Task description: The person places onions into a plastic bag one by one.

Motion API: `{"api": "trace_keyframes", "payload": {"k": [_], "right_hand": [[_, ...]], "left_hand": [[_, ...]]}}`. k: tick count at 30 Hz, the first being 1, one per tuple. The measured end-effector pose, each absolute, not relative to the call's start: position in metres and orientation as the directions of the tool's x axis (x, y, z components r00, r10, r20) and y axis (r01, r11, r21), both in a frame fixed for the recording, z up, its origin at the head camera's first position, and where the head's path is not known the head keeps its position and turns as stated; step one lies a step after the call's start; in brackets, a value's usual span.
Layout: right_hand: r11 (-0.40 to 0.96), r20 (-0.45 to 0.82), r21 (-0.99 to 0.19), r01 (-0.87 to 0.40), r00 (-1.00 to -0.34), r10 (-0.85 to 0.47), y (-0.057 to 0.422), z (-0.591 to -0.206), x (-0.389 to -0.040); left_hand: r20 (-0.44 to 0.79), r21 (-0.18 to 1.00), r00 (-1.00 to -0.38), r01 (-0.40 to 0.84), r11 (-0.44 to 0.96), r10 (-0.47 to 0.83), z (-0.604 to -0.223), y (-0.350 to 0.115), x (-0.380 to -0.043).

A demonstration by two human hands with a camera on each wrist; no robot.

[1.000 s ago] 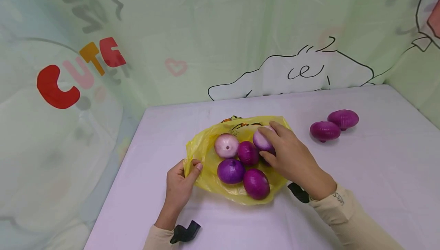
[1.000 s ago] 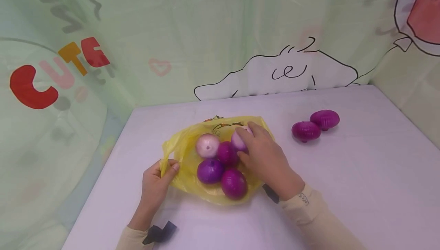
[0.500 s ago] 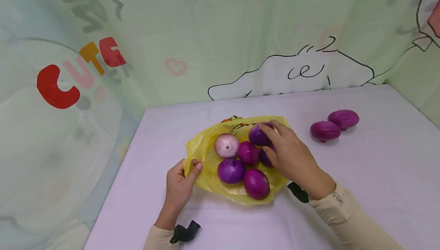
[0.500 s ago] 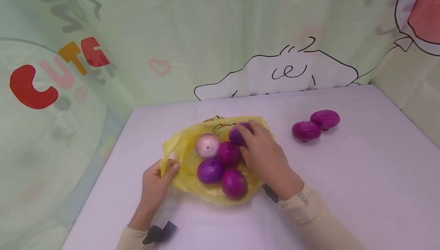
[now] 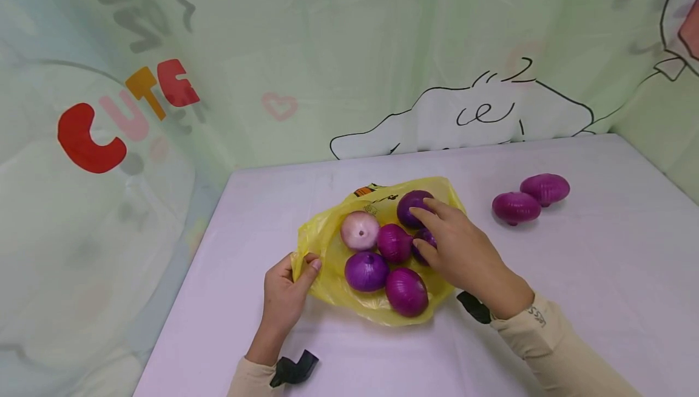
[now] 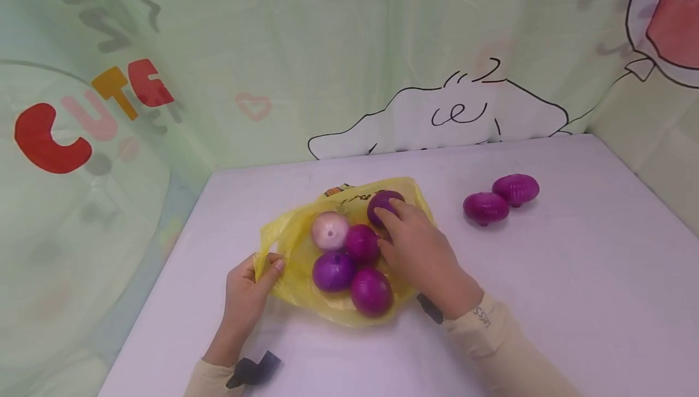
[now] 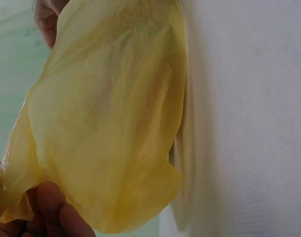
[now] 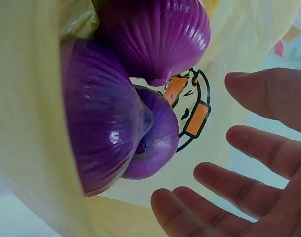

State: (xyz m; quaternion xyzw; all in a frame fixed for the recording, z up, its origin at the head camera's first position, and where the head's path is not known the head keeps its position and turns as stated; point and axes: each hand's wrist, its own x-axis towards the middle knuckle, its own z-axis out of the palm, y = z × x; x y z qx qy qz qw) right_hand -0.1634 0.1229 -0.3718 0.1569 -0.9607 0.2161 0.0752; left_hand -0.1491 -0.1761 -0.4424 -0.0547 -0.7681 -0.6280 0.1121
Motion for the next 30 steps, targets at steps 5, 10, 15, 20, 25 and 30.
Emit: {"api": "trace_keyframes", "payload": {"k": [5, 10, 15, 20, 25, 30], "right_hand": [[0.851, 0.235, -0.403, -0.337, -0.937, -0.259, 0.124, -0.369, -0.161], [0.828, 0.313, -0.416, -0.376, -0.914, -0.258, 0.129, -0.367, -0.158], [0.820, 0.420, -0.396, -0.414, -0.875, -0.239, 0.138, -0.365, -0.158], [0.832, 0.471, -0.382, -0.404, -0.859, -0.201, 0.151, -0.364, -0.162], [0.843, 0.469, -0.400, -0.358, -0.871, -0.147, 0.167, -0.363, -0.166], [0.864, 0.453, -0.408, -0.296, -0.887, -0.090, 0.184, -0.363, -0.172]], "left_hand": [[0.240, 0.953, -0.969, 0.225, 0.201, -0.053, -0.443, -0.176, -0.150], [0.242, 0.954, -0.969, 0.228, 0.197, -0.053, -0.443, -0.176, -0.150], [0.236, 0.955, -0.970, 0.221, 0.199, -0.057, -0.443, -0.176, -0.149], [0.234, 0.956, -0.970, 0.219, 0.197, -0.060, -0.443, -0.176, -0.149], [0.231, 0.957, -0.971, 0.217, 0.194, -0.055, -0.442, -0.176, -0.149], [0.231, 0.957, -0.972, 0.218, 0.192, -0.046, -0.444, -0.176, -0.149]]}}
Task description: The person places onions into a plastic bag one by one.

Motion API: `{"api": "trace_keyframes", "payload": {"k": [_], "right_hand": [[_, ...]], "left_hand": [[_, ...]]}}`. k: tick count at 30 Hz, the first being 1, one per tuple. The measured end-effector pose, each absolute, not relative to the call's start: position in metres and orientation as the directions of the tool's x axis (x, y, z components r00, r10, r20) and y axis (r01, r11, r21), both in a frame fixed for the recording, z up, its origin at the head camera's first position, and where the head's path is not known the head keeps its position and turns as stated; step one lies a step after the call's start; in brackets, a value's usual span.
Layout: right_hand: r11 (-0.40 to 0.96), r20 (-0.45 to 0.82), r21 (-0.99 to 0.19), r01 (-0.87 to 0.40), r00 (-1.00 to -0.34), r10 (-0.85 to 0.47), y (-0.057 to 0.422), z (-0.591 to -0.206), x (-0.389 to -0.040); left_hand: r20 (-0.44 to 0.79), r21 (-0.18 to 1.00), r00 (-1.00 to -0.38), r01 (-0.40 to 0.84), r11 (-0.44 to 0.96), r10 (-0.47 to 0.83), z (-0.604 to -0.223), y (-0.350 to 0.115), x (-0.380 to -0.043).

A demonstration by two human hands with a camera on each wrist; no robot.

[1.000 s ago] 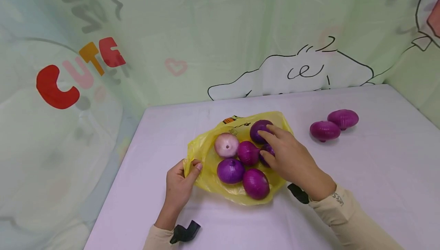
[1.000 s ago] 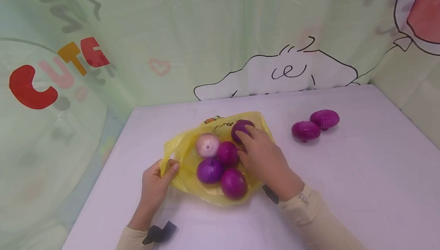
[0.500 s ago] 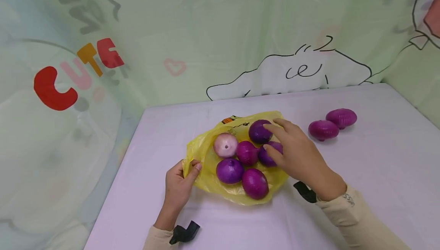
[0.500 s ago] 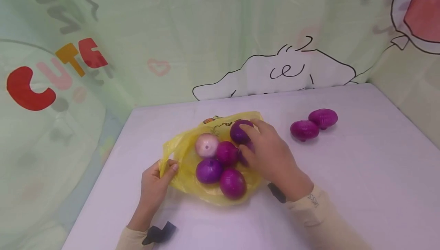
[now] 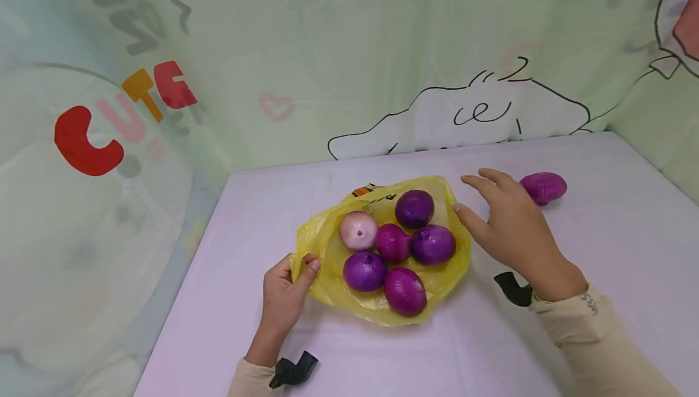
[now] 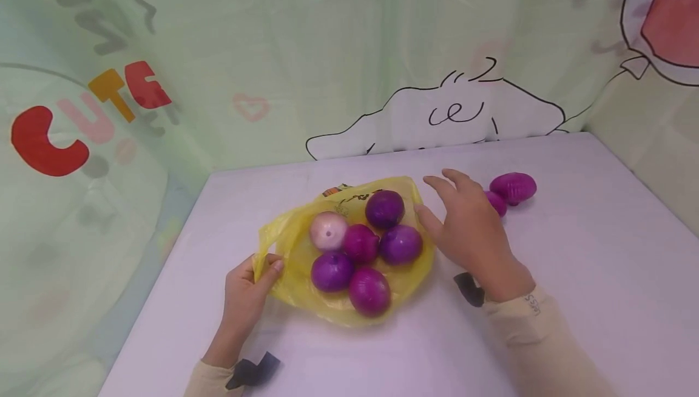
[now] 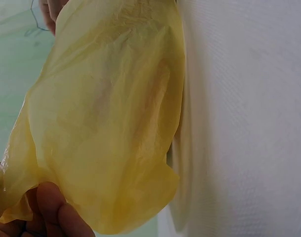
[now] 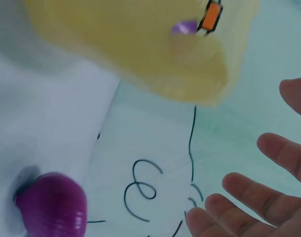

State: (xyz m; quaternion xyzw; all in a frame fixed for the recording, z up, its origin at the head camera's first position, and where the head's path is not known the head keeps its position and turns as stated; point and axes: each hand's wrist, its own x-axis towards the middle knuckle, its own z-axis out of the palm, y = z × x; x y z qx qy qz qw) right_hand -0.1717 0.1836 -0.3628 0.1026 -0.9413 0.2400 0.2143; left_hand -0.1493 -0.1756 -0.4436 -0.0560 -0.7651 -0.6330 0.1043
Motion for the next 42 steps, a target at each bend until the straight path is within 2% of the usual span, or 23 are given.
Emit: {"api": "trace_keyframes", "payload": {"k": [15, 33, 42], "right_hand": [[0.898, 0.260, -0.434, -0.074, -0.964, 0.047, 0.222, -0.388, -0.193], [0.903, 0.102, -0.429, 0.034, -0.991, 0.086, 0.246, -0.403, -0.202], [0.909, 0.086, -0.410, 0.070, -0.990, 0.114, 0.255, -0.412, -0.203]], "left_hand": [[0.225, 0.956, -0.973, 0.212, 0.201, -0.048, -0.442, -0.175, -0.148], [0.227, 0.956, -0.972, 0.210, 0.205, -0.059, -0.444, -0.175, -0.150], [0.221, 0.958, -0.973, 0.204, 0.202, -0.064, -0.444, -0.176, -0.150]]}}
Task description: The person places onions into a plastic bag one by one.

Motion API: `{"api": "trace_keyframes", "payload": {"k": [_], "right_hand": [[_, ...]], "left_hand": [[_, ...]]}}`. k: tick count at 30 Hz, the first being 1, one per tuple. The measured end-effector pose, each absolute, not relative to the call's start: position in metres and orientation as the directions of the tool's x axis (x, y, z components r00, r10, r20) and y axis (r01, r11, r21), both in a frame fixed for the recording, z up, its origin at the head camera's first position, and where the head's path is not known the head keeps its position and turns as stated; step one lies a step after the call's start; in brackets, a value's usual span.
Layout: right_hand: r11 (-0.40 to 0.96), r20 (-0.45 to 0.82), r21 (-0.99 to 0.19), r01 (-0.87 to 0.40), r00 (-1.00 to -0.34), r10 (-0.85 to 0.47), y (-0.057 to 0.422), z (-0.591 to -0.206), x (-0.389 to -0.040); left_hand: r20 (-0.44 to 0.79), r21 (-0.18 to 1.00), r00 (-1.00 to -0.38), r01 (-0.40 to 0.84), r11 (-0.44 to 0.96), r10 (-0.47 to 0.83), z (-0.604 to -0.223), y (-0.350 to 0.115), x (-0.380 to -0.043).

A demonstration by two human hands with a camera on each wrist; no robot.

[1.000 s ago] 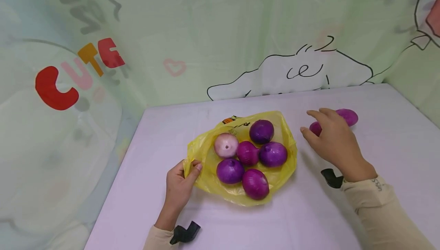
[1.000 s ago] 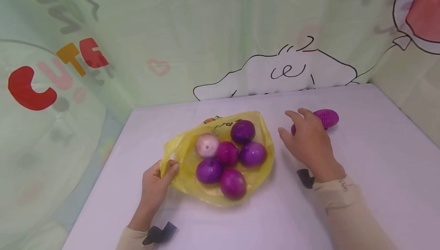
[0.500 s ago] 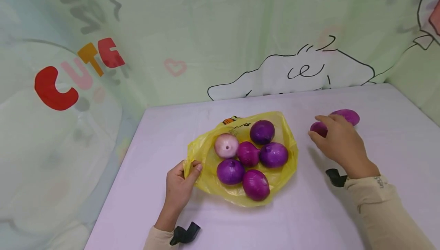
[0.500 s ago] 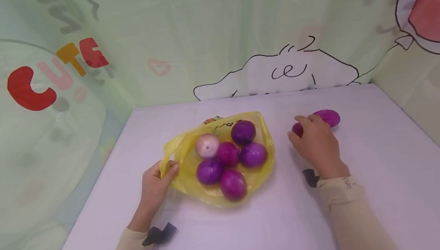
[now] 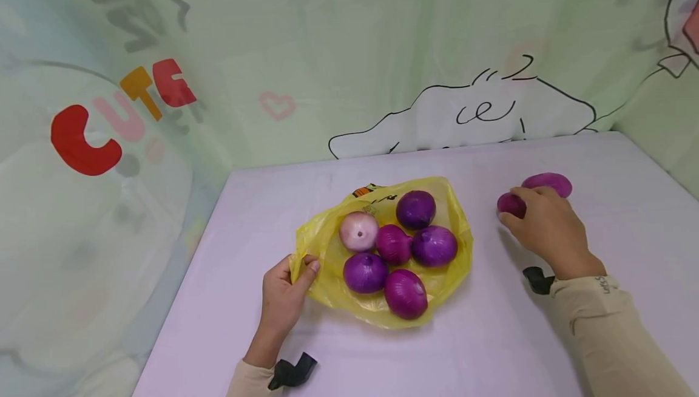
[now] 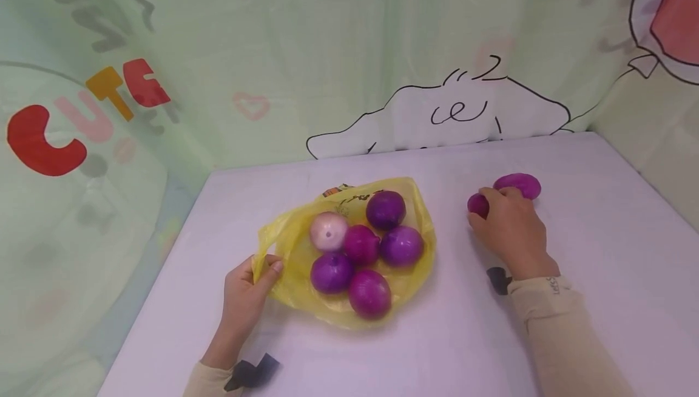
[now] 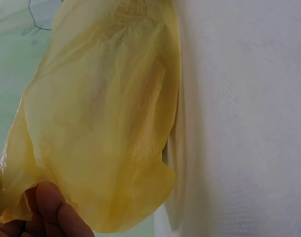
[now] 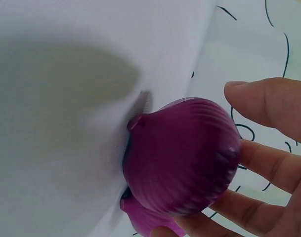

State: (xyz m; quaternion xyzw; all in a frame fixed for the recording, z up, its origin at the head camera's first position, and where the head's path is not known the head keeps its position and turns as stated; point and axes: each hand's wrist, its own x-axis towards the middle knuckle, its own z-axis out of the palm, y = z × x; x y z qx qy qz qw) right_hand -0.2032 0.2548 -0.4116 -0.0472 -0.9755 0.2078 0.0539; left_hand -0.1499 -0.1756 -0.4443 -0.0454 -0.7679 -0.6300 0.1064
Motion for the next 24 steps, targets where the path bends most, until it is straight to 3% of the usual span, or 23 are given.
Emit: {"api": "trace_keyframes", "payload": {"k": [24], "right_hand": [[0.887, 0.051, -0.448, 0.110, -0.988, 0.148, 0.254, -0.423, -0.200]], "left_hand": [[0.211, 0.957, -0.975, 0.193, 0.217, -0.065, -0.444, -0.175, -0.149]]}}
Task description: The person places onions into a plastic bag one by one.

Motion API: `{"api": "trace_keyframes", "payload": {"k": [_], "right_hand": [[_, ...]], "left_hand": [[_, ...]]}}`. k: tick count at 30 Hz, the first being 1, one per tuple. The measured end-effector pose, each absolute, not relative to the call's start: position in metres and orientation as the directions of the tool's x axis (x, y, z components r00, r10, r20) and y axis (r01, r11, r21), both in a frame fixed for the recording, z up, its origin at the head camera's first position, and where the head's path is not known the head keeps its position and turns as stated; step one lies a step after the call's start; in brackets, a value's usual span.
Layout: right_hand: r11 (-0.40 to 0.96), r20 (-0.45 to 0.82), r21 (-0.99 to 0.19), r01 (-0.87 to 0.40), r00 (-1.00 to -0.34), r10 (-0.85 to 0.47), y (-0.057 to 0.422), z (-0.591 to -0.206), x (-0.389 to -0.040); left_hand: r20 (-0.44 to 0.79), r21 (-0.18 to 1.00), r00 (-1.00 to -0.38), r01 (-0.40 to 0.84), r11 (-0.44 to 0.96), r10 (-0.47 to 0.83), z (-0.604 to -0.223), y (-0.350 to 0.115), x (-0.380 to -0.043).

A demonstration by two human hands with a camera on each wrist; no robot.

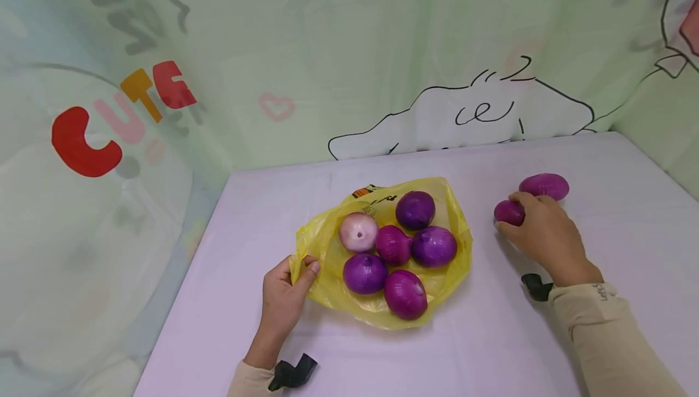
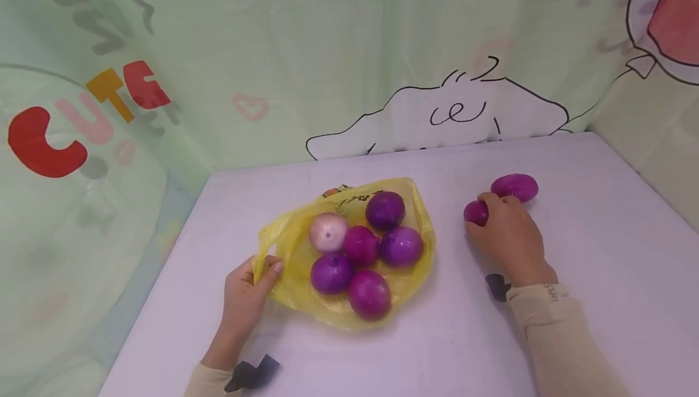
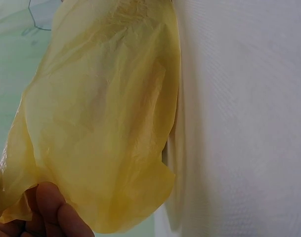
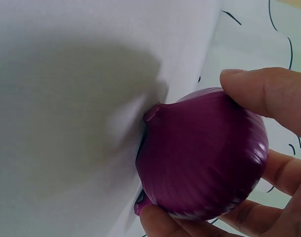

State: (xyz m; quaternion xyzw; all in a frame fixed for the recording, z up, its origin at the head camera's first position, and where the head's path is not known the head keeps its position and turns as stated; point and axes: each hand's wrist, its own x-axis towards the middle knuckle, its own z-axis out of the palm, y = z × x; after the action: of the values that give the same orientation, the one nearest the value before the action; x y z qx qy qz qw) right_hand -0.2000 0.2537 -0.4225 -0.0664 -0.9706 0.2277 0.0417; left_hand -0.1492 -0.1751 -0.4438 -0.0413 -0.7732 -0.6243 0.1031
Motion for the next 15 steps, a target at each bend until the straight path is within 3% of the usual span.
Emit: {"api": "trace_keyframes", "payload": {"k": [15], "right_hand": [[0.870, 0.046, -0.477, 0.127, -0.985, 0.168, 0.2480, -0.4248, -0.1962]], "left_hand": [[0.219, 0.953, -0.974, 0.199, 0.228, -0.064, -0.4441, -0.1753, -0.1496]]}}
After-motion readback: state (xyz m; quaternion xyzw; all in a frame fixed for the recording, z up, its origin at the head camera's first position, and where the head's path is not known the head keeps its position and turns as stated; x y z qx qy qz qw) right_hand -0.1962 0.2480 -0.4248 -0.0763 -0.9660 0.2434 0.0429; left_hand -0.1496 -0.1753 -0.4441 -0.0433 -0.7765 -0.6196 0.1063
